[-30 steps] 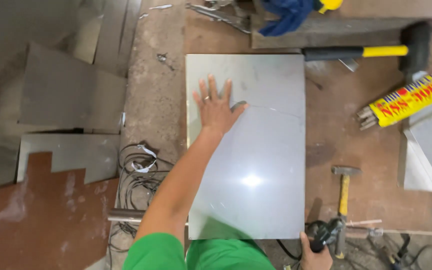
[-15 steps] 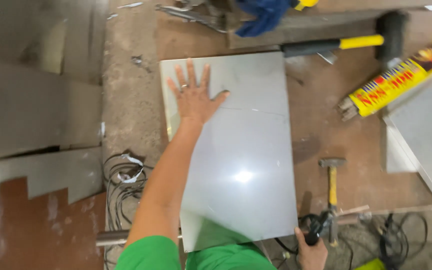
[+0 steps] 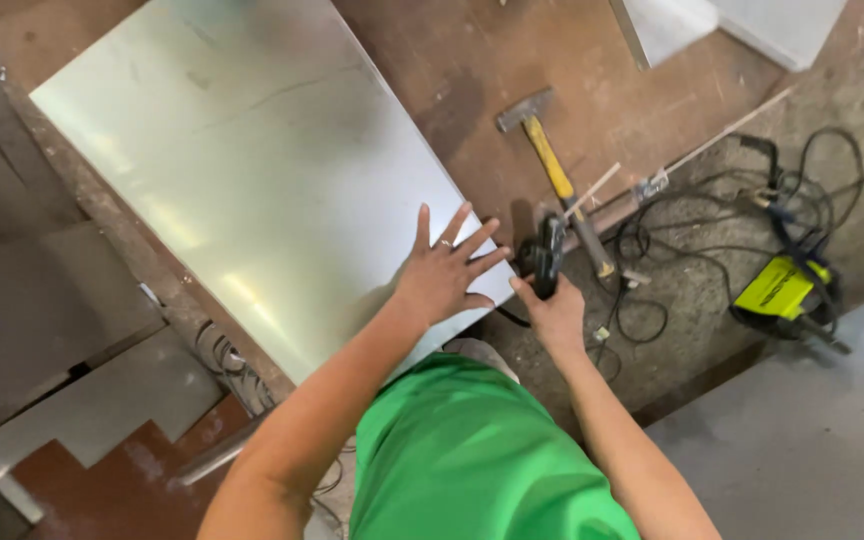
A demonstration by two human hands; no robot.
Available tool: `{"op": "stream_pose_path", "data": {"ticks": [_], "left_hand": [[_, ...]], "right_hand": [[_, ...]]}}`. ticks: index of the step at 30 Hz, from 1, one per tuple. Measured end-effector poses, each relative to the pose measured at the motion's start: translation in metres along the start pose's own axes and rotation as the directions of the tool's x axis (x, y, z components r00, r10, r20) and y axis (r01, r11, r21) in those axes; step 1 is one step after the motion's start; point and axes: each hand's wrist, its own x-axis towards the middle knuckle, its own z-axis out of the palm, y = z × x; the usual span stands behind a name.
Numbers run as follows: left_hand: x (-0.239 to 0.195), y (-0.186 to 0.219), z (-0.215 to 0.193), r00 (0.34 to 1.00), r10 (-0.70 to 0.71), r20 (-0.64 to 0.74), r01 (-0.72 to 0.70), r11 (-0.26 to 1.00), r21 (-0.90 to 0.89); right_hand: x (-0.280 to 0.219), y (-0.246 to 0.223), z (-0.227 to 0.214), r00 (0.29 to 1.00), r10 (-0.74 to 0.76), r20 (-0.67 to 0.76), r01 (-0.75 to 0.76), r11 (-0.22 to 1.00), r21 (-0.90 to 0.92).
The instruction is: Measure and assemble metal parts to create a tray.
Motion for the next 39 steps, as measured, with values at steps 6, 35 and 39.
{"op": "stream_pose_path", "data": {"ticks": [6, 35, 39], "left_hand": [[0.003, 0.014, 0.009, 0.996, -0.029, 0.082, 0.030, 0.999, -0.012], [0.003, 0.025, 0.001, 0.994, -0.029, 0.101, 0.018, 0.994, 0.110], [0.005, 0.025, -0.001, 0.992, -0.034, 0.119, 0.020, 0.993, 0.116]], "right_hand": [[0.002, 0.006, 0.009, 0.999, -0.044, 0.013, 0.040, 0.979, 0.200], [0.003, 0.015, 0.022, 0.995, -0.097, 0.006, 0.087, 0.918, 0.387], [0.003, 0.015, 0.022, 0.995, -0.103, -0.002, 0.096, 0.913, 0.396]]}}
